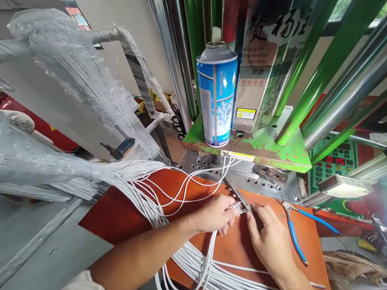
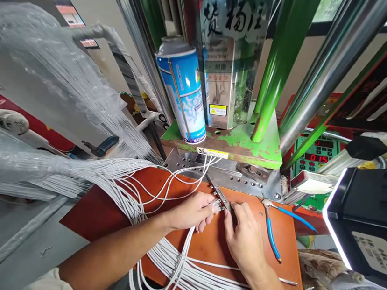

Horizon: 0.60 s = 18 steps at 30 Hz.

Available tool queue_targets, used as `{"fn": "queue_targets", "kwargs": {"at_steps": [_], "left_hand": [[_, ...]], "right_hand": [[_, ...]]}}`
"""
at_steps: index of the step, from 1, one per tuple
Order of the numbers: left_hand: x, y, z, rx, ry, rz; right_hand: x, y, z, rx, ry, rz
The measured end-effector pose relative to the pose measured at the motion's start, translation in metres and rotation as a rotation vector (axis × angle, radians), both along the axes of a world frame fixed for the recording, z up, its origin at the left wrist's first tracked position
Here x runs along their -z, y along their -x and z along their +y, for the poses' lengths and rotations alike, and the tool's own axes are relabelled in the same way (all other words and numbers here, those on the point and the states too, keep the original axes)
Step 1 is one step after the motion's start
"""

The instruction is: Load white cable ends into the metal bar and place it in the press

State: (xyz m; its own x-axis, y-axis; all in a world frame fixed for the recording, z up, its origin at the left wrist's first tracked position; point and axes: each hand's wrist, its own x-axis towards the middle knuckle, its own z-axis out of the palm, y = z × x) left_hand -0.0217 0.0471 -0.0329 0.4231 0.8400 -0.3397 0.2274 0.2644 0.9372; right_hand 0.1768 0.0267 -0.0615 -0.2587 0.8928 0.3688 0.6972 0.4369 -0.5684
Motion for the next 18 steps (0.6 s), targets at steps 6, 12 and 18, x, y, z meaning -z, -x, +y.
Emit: {"fn": "queue_targets", "kwargs": {"at_steps": [6, 12, 18], "left_hand": [[0.0033, -0.0066, -0.0046, -0.095, 0.006, 0.017], [0.0002, -0.0038, 0.0011, -0.075, 0.171, -0.162], [0.0000, -0.0006, 0.0043, -0.072, 0.125, -0.101]], "right_hand": [[0.0014, 0.0019, 0.0003, -0.025, -0.035, -0.075], [-0.0063, -0.0030, 0.0042, -0.009, 0.061, 0.167], [-0.0052, -0.0045, 0.0024, -0.036, 0.051, 0.173]]}}
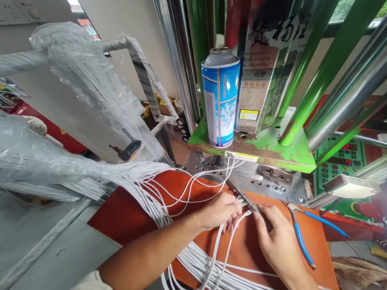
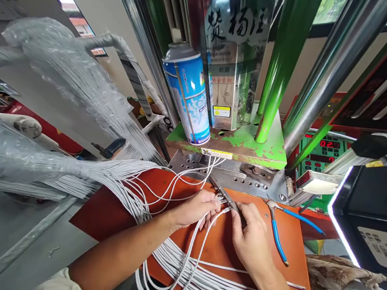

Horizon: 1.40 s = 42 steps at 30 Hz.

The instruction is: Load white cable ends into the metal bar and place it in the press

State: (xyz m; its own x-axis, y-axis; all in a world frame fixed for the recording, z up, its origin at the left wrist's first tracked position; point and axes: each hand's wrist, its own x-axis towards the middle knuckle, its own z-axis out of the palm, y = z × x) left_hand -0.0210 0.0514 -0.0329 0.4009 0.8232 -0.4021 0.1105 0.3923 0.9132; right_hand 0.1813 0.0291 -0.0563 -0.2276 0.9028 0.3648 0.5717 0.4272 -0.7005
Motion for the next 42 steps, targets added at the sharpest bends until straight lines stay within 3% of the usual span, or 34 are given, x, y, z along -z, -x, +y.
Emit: {"fn": "queue_targets", "kwargs": {"at_steps": [4, 7, 10, 15, 21, 30, 32, 36, 42], "left_hand": [[-0.002, -0.002, 0.000, -0.014, -0.061, 0.073], [-0.004, -0.002, 0.003, -0.001, -0.013, 0.068], [-0.002, 0.001, 0.006, -0.008, 0.004, 0.015], [0.006, 0.007, 0.007, -0.184, -0.256, 0.205], [-0.002, 0.008, 0.009, -0.121, -0.026, 0.203], [-0.002, 0.007, 0.009, -0.031, -0.067, 0.212], [-0.003, 0.009, 0.008, -0.055, -0.179, 0.316], [-0.005, 0.015, 0.010, -0.228, -0.524, 0.615], [-0.001, 0.025, 0.014, -0.067, -0.530, 0.640]], "right_hand": [[0.000, 0.000, -0.001, -0.054, -0.005, -0.017], [-0.002, 0.000, 0.000, -0.087, -0.007, -0.007], [-0.001, -0.002, 0.001, -0.045, -0.005, 0.007], [0.004, -0.006, 0.004, 0.039, -0.007, -0.024], [0.003, -0.003, 0.002, -0.002, -0.016, -0.022], [-0.006, 0.000, -0.001, -0.089, -0.029, 0.006], [-0.003, 0.000, 0.000, -0.046, -0.031, 0.008], [0.003, -0.001, 0.002, 0.012, -0.035, -0.015], [0.002, -0.002, 0.002, 0.006, -0.035, -0.010]]}}
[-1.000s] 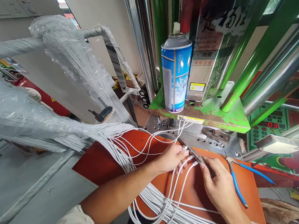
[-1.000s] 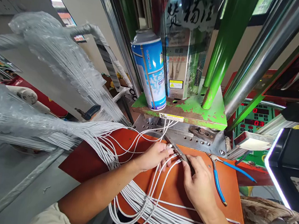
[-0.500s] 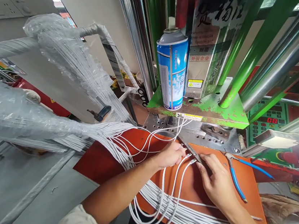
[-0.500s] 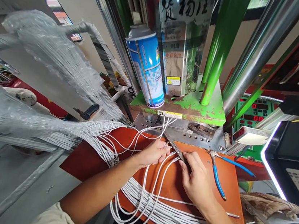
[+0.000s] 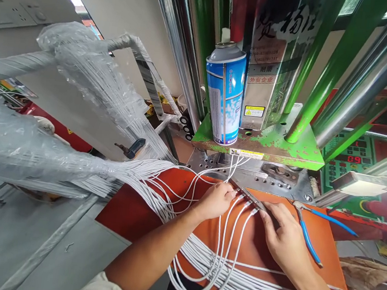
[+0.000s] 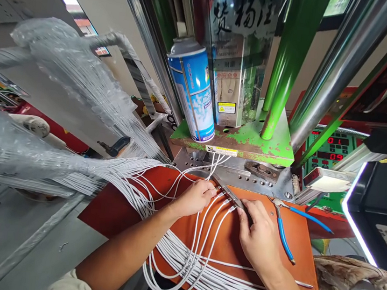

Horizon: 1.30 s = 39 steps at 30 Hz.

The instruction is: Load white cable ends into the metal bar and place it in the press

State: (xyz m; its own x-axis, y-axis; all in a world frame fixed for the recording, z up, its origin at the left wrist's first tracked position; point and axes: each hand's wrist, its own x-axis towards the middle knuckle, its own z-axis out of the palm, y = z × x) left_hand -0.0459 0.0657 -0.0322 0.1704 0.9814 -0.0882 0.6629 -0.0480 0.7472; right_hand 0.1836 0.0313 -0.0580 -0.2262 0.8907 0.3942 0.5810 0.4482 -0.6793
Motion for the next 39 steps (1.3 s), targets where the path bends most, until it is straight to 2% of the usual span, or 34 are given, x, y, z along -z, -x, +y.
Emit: {"fn": "queue_targets", "kwargs": {"at_steps": [6, 15, 17, 20, 24, 26, 28, 30, 34, 39], "left_hand": [[0.002, 0.001, 0.003, -0.001, 0.016, 0.019], [0.002, -0.010, -0.008, -0.004, -0.103, 0.360], [0.000, -0.011, -0.009, 0.013, -0.108, 0.415], [-0.010, -0.007, -0.010, 0.080, -0.132, 0.450], [-0.026, -0.006, -0.020, -0.040, -0.340, 0.500], [-0.029, -0.012, -0.030, 0.037, -0.462, 0.438], [-0.027, -0.020, -0.041, 0.192, -0.522, 0.385], [-0.022, -0.028, -0.051, 0.265, -0.520, 0.406], [-0.009, -0.036, -0.057, 0.237, -0.455, 0.490], [0.003, -0.038, -0.054, 0.209, -0.433, 0.472]], "right_hand": [[-0.001, 0.002, -0.002, -0.036, -0.004, 0.008], [-0.004, -0.009, 0.000, -0.198, 0.084, 0.035], [-0.004, -0.012, 0.002, -0.227, 0.113, 0.031], [-0.003, -0.011, 0.002, -0.180, 0.102, 0.042], [0.000, -0.005, -0.002, -0.081, 0.056, -0.028], [0.000, -0.003, -0.003, -0.064, 0.023, -0.072], [0.000, -0.002, -0.004, -0.061, -0.005, -0.095], [-0.001, -0.002, -0.004, -0.069, -0.011, -0.099], [0.000, -0.001, -0.003, -0.090, -0.011, -0.122], [-0.001, 0.001, -0.002, -0.125, -0.022, -0.161]]}}
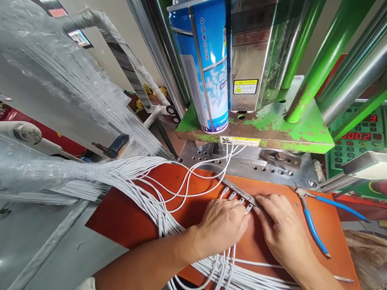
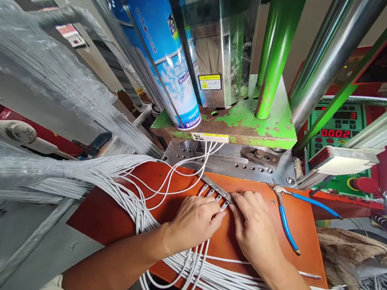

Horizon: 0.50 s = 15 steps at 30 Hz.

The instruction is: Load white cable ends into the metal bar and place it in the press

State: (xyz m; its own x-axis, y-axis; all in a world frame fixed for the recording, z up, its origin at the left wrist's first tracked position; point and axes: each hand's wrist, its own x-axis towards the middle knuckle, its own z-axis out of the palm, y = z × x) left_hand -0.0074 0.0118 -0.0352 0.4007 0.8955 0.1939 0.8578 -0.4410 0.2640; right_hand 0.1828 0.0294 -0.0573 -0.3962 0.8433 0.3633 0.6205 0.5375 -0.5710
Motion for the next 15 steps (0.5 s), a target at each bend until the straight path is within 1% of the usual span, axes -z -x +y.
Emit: {"fn": "queue_targets", "kwargs": {"at_steps": [4, 7, 11, 15], "left_hand": [[0.003, -0.003, -0.001, -0.018, -0.018, -0.007], [-0.001, -0.005, -0.003, -0.042, -0.006, 0.016], [-0.009, -0.007, -0.006, -0.116, 0.059, 0.072], [-0.011, -0.009, -0.008, -0.145, 0.109, 0.110]], "right_hand": [[0.001, 0.001, 0.001, 0.002, -0.005, 0.018], [0.002, 0.002, 0.001, 0.014, 0.003, 0.024], [0.002, 0.004, 0.000, 0.038, -0.014, 0.021], [0.001, 0.006, -0.002, 0.034, -0.012, 0.010]]}}
